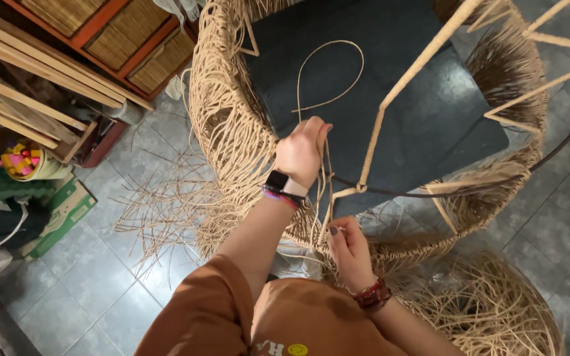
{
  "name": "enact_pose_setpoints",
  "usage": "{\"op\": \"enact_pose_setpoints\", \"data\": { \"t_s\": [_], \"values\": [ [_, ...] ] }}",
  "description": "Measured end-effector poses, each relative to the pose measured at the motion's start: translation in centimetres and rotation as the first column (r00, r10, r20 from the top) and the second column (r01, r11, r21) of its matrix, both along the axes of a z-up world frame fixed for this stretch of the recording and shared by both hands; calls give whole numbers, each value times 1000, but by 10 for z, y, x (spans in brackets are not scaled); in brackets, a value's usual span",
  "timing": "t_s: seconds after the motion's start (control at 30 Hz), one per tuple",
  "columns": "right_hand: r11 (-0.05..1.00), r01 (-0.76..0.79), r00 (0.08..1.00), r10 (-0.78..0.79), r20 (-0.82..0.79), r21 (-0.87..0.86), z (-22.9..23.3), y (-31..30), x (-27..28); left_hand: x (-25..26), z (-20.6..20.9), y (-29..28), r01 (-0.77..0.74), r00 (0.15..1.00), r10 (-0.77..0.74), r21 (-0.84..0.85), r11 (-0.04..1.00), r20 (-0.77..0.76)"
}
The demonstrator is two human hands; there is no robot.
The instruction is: Weaving natural fiber strands onto a large circular frame to create a decorative furniture piece
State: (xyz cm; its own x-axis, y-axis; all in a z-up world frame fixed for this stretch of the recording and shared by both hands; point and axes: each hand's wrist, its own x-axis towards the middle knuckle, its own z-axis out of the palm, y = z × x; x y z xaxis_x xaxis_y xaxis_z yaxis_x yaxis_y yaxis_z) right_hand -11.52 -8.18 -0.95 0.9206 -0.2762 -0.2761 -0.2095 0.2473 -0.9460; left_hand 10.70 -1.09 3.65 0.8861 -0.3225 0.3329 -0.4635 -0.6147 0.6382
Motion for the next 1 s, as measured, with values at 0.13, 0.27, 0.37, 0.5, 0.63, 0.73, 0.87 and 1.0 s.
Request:
{"op": "enact_pose_setpoints", "data": {
  "t_s": [0.13, 0.27, 0.37, 0.5, 0.63, 0.73, 0.87, 1.0],
  "values": [
    [994, -44, 999, 46, 19, -96, -3, -5, 4, 13, -3, -6, 3, 996, 4, 79, 997, -94],
    [957, -27, 997, 45, 57, -289, -24, -13, -1, 8, -29, -13, -173, 984, 163, 144, 974, 79],
    [931, -67, 996, 86, 37, -359, -20, -15, 0, -35, 38, 29, 55, 998, -54, -317, 947, 13],
    [874, -228, 968, 252, -1, -430, -18, -22, 1, -123, -23, 53, 153, 987, -157, -423, 893, 24],
    [641, -464, 863, 482, -151, -611, 7, -21, 11, -153, -55, 32, -325, 662, -324, -649, 688, -675],
    [308, -498, 816, 482, -318, -811, 34, -35, 19, -143, -117, 22, -508, 453, -283, -506, 697, -845],
    [33, 160, 916, 367, 161, -987, 89, -59, 70, -135, -85, 19, -439, 568, -236, -533, 723, -788],
    [-20, 245, 858, 470, 207, -969, 37, -75, 105, -153, -129, 11, -184, 715, -65, -276, 943, -696]
  ]
}}
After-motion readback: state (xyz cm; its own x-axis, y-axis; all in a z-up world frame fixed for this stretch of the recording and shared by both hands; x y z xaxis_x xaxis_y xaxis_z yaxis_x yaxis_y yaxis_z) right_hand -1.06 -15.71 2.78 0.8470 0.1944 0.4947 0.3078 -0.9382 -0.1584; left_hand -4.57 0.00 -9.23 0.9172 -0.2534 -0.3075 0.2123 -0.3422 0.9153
